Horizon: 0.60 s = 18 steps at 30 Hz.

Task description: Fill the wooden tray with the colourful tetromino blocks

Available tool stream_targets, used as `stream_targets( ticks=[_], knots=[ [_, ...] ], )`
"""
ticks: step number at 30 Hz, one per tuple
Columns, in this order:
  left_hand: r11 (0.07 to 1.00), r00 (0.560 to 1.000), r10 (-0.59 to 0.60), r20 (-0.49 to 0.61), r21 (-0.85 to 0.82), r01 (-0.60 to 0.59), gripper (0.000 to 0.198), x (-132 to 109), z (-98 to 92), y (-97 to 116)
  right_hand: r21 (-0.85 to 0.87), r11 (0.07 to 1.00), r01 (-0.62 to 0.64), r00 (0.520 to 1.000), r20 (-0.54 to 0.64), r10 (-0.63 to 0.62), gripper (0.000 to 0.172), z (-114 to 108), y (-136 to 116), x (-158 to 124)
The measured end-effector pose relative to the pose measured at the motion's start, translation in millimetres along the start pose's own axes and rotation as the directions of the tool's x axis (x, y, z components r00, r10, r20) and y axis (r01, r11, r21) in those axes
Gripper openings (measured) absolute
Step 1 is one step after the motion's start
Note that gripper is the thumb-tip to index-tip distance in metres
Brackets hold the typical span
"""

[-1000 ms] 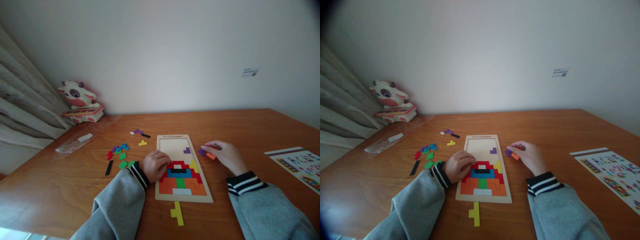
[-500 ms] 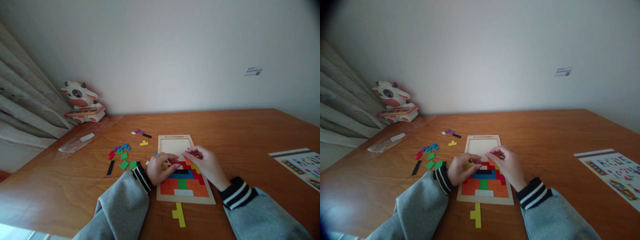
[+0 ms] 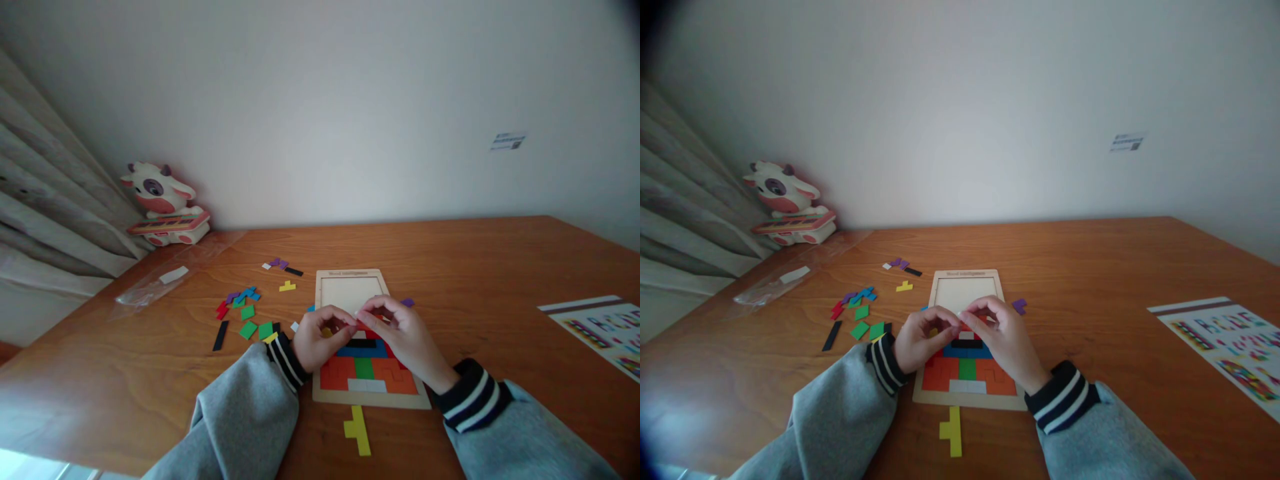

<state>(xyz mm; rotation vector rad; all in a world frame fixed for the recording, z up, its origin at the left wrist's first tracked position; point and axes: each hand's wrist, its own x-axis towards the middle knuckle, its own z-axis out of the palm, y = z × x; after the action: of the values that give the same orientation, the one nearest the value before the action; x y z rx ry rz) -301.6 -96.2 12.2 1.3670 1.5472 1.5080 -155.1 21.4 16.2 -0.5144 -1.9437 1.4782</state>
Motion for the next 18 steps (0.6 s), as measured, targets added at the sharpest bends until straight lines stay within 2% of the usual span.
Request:
stream_targets(
  ticks=[5, 9, 14, 18],
  knots=[
    [1.000, 0.996, 0.012, -0.092, 0.029, -0.010, 0.026, 2.0, -6.0, -6.1, -0.055, 0.998, -0.012, 0.996, 0.089, 0.017, 0.028, -7.5, 0.1, 0.9],
    [0.999, 0.994, 0.008, -0.110, 0.040, -0.004, 0.027, 2.8, -8.4, -9.9, -0.096, 0.995, -0.025, 0.994, 0.105, 0.035, 0.026, -12.6, 0.4, 1.1],
    [0.999, 0.980, 0.027, -0.199, 0.027, -0.022, 0.032, 7.5, -20.5, -13.0, -0.027, 0.995, -0.101, 0.994, -0.051, 0.100, 0.039, -24.8, 9.6, 6.3],
    [0.997, 0.937, 0.016, -0.349, -0.071, -0.044, 0.039, 13.4, -39.3, -18.9, -0.172, 0.983, -0.058, 0.978, -0.208, 0.021, 0.043, -46.8, 24.2, 13.6]
  ],
)
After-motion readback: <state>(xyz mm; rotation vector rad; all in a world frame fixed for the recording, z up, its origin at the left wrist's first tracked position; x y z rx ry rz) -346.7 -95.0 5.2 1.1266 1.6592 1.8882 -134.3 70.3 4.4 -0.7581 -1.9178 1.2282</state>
